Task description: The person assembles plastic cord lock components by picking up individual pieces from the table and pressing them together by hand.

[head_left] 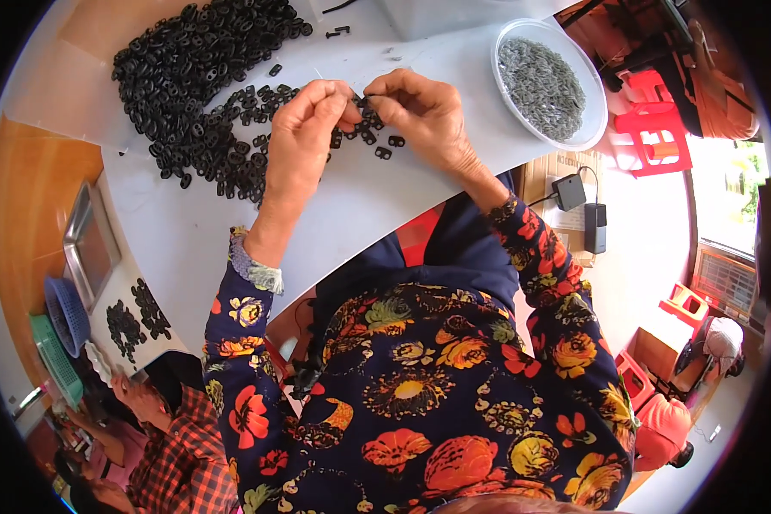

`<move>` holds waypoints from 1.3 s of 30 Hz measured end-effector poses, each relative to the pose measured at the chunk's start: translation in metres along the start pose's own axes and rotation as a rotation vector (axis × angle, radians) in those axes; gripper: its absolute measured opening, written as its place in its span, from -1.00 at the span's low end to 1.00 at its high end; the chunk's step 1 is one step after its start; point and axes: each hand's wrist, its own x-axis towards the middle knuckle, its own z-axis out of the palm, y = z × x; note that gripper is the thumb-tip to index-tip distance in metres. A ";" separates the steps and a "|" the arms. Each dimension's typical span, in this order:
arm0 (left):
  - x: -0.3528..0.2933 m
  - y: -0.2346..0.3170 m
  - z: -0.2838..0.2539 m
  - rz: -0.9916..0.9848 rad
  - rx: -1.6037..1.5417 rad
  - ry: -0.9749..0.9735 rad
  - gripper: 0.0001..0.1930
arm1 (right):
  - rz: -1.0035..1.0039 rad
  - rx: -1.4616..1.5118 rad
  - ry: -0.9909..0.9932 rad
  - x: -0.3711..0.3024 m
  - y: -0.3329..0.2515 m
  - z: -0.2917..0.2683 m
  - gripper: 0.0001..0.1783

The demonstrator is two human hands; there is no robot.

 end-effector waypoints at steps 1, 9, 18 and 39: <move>0.001 -0.002 -0.005 0.001 0.001 0.004 -0.82 | 0.161 0.188 -0.043 0.000 -0.004 -0.001 -0.88; 0.002 -0.005 -0.014 -0.344 -0.459 -0.293 -0.80 | 0.158 0.274 -0.199 0.001 -0.007 -0.005 -0.87; -0.002 0.001 -0.011 -0.400 -0.534 -0.299 -0.83 | 0.172 0.289 -0.228 0.003 -0.006 -0.006 -0.88; -0.017 -0.007 0.011 -0.091 -0.256 -0.008 -0.89 | 0.197 0.285 -0.122 0.005 0.000 -0.006 -0.89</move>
